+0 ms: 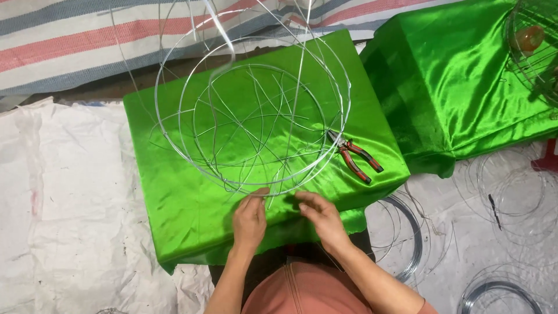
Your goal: The person is manually assembling a wire spool structure by weaving and connecting thin metal wires, occasionally using pliers.
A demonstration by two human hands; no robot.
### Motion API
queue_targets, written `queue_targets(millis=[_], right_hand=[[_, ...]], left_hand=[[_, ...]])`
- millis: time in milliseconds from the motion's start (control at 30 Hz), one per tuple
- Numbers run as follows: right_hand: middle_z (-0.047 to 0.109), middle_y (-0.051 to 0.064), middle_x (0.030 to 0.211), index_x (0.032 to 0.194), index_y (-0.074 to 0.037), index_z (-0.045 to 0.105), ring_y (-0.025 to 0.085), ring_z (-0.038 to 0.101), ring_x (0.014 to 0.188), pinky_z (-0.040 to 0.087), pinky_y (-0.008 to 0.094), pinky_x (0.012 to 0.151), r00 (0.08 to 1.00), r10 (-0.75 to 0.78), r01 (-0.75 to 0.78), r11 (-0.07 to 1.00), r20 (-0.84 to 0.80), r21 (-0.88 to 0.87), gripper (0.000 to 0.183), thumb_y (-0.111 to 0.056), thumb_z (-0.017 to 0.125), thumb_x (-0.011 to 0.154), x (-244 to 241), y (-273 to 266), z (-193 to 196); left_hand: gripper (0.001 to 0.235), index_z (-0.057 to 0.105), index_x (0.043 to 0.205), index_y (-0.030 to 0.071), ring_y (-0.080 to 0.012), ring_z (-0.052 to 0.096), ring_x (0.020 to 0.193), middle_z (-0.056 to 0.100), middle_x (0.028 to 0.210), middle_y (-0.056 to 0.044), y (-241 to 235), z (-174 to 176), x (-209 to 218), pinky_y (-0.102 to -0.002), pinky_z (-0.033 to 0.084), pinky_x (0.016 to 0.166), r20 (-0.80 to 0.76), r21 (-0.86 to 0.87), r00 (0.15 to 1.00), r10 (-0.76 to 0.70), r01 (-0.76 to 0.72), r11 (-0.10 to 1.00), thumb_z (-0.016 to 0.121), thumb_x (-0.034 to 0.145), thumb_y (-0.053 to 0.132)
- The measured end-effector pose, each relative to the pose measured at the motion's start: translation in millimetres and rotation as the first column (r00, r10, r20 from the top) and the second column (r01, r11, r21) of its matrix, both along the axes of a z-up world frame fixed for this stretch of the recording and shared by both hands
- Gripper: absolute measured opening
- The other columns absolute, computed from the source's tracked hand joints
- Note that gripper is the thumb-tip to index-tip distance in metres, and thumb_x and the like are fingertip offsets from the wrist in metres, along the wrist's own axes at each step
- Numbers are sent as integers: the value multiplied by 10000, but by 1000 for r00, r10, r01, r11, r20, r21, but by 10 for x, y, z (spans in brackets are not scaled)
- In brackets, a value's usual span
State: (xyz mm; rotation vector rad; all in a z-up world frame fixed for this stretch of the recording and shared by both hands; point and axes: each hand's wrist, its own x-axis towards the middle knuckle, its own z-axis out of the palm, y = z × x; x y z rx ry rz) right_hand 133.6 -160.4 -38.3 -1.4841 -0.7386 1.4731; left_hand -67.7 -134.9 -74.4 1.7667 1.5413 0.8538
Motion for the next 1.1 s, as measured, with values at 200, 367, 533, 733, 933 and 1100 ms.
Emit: queue_targets(millis=[200, 367, 533, 733, 933, 1100], right_hand=[[737, -28, 1111, 1292, -283, 732, 209, 696, 1084, 569, 373, 943, 677, 187, -525, 800, 712, 290, 387, -218, 745, 911, -288, -78, -215], [696, -7, 999, 1103, -267, 761, 242, 685, 926, 590, 353, 746, 432, 50, -620, 741, 900, 257, 213, -359, 732, 913, -418, -115, -352], [683, -71, 987, 1000, -261, 743, 191, 660, 930, 581, 307, 738, 422, 11, -561, 789, 907, 252, 221, -442, 770, 876, -314, -57, -448], [621, -7, 922, 916, -194, 710, 256, 625, 886, 562, 369, 692, 411, -46, -505, 820, 911, 269, 323, -410, 869, 738, -439, 55, -369], [634, 13, 997, 954, -172, 731, 270, 635, 966, 563, 362, 744, 479, -79, -471, 818, 874, 331, 172, -233, 811, 814, -331, 115, -286], [645, 49, 1057, 1005, -144, 719, 294, 615, 995, 556, 392, 794, 516, -27, -468, 828, 856, 309, 376, -312, 896, 718, -351, 104, -356]], left_hand=[[348, 706, 1231, 33, -344, 714, 1106, 765, 1112, -162, 153, 285, 42, -503, 553, 997, 244, -100, 969, -21, 47, 994, 548, 952, -104], [413, 640, 1335, 93, -415, 694, 1118, 768, 1121, -190, 227, 368, -5, -573, 531, 990, 218, -222, 975, -46, 95, 970, 527, 967, -56], [404, 689, 1290, 132, -362, 719, 1101, 784, 1107, -143, 180, 286, -19, -525, 540, 986, 201, -298, 979, -9, 70, 952, 602, 933, -37], [350, 753, 1199, 157, -352, 730, 1043, 801, 1035, -106, 149, -57, -38, -496, 558, 936, 174, -220, 984, -42, 80, 972, 719, 870, 41], [169, 799, 1054, 181, -265, 730, 959, 796, 991, -22, 116, -146, -11, -404, 560, 869, 56, -24, 995, -87, 88, 996, 746, 895, 159], [106, 823, 981, 136, -277, 738, 891, 788, 933, -58, 81, 28, 58, -407, 576, 827, 52, 16, 998, 25, -26, 1000, 745, 910, 132]])
